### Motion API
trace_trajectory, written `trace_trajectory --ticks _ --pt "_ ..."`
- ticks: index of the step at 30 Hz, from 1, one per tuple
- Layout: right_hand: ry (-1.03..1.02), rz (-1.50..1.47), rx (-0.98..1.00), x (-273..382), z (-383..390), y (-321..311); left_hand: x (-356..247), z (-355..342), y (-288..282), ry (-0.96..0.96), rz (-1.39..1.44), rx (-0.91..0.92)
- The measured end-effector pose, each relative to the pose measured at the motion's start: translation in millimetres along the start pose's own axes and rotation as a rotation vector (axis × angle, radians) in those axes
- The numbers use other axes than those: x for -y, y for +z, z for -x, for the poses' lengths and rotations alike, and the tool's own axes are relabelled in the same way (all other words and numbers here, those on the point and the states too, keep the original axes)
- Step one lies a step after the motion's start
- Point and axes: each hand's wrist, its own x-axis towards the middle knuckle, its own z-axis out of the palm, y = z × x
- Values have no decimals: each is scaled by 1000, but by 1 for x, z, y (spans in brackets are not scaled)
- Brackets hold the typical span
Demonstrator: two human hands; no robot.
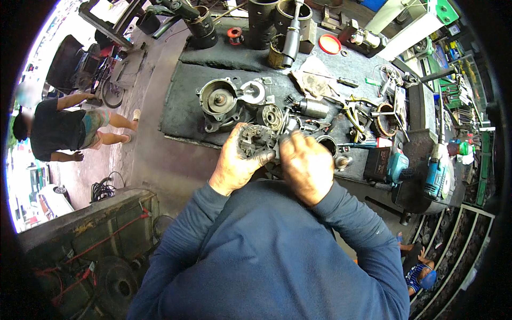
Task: The person uses pliers and a screwdriver to disassemble and adjust a small mechanical component on a workbench. They remove a small part, manipulate internal pieces, and then walk away from the bench.
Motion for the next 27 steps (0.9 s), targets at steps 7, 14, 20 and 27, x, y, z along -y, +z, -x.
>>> trace_trajectory --ticks 7,14,20,27 --pt "-102 -9 -18 -3 3 -5 0 1 -1 -18 44 1" --pt "-119 -7 27 1 5 2 0 4 -3 -78 102 15" --pt "5 -173 -100 -20 -8 -13 2 5 -8 -101 109 41" --pt "-133 -248 -83 -23 -1 9 -12 2 -9 -77 -88 102"
